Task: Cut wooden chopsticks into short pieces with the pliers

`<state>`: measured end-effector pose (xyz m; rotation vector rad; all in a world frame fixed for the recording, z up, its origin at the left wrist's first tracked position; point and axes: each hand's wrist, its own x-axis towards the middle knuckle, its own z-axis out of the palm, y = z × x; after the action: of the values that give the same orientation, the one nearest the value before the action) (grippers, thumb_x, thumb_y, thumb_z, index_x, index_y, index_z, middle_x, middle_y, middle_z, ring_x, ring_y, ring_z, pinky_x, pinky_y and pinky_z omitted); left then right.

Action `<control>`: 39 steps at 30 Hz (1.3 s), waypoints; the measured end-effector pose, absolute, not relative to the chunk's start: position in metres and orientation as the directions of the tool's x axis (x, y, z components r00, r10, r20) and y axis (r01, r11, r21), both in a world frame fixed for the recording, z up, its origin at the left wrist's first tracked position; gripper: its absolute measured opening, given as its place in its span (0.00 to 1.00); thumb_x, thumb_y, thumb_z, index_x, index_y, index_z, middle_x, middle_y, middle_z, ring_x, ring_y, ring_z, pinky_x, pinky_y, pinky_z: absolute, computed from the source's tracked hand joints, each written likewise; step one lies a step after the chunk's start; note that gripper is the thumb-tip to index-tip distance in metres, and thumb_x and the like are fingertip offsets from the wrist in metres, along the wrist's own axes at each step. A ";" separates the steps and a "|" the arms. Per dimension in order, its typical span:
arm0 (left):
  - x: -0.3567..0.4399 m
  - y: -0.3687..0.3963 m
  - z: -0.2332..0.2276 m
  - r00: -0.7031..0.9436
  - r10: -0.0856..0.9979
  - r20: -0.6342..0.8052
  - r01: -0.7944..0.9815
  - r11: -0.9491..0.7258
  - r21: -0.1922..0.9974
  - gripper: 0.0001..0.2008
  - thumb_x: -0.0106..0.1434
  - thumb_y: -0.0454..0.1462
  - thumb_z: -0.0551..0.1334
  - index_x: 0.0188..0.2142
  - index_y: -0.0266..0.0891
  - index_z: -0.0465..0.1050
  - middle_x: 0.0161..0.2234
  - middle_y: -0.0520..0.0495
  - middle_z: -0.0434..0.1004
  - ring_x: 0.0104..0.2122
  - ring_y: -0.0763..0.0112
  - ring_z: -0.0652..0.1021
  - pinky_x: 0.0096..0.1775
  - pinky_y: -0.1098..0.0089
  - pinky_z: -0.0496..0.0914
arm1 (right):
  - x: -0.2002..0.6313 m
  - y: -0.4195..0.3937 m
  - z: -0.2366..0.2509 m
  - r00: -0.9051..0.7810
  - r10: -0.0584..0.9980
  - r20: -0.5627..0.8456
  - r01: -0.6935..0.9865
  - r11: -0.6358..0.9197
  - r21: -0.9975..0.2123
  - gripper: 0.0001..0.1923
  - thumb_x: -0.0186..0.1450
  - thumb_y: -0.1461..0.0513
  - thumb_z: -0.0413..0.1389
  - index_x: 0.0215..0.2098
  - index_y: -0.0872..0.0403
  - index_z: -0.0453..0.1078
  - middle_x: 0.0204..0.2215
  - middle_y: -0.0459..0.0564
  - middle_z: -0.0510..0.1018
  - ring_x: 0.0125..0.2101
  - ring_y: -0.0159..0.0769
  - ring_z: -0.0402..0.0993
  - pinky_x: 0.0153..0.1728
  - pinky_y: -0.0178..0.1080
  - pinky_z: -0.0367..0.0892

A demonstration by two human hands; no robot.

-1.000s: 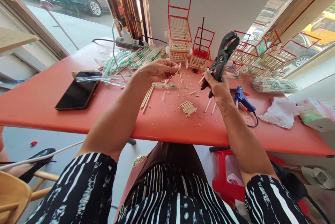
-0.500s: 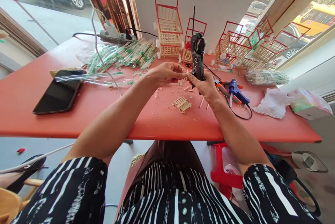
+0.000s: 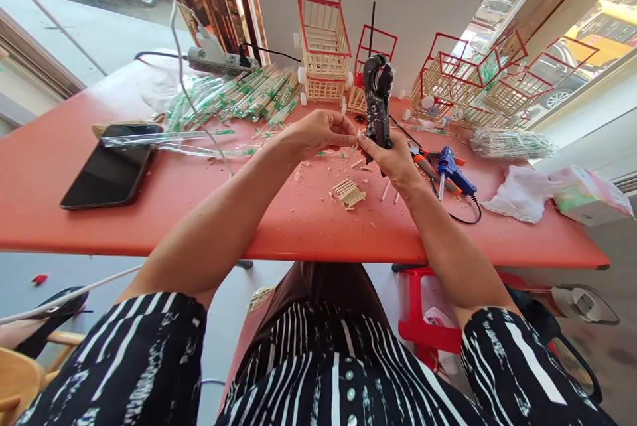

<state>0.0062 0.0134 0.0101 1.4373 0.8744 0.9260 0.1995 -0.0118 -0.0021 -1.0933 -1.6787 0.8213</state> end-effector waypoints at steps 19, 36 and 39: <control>-0.064 0.040 0.013 0.197 0.958 0.211 0.852 -0.273 0.446 0.05 0.54 0.33 0.67 0.31 0.37 0.83 0.27 0.48 0.79 0.38 0.62 0.78 0.45 0.66 0.68 | 0.215 0.011 -0.019 0.028 0.914 0.406 0.356 0.370 -0.858 0.18 0.61 0.48 0.69 0.32 0.53 0.76 0.24 0.43 0.75 0.25 0.31 0.71 0.28 0.35 0.70; -0.035 0.031 0.005 0.093 0.996 -0.010 0.985 -0.091 0.144 0.27 0.53 0.39 0.70 0.53 0.37 0.82 0.51 0.37 0.82 0.54 0.45 0.79 0.52 0.59 0.74 | 0.217 0.016 -0.022 -0.021 0.867 0.497 0.510 0.437 -0.741 0.16 0.64 0.49 0.65 0.30 0.52 0.72 0.23 0.42 0.72 0.26 0.32 0.69 0.28 0.36 0.66; -0.037 0.033 0.005 0.105 0.994 -0.027 0.985 -0.100 0.144 0.27 0.53 0.35 0.68 0.53 0.35 0.82 0.49 0.36 0.83 0.53 0.45 0.80 0.51 0.61 0.74 | 0.216 0.014 -0.019 -0.019 0.868 0.497 0.541 0.427 -0.725 0.15 0.64 0.51 0.63 0.28 0.52 0.70 0.23 0.42 0.71 0.25 0.31 0.67 0.28 0.36 0.64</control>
<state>-0.0368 0.0333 0.0047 2.2383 2.0189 0.1157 0.2162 0.0137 -0.0191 -1.2372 -1.6901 0.4130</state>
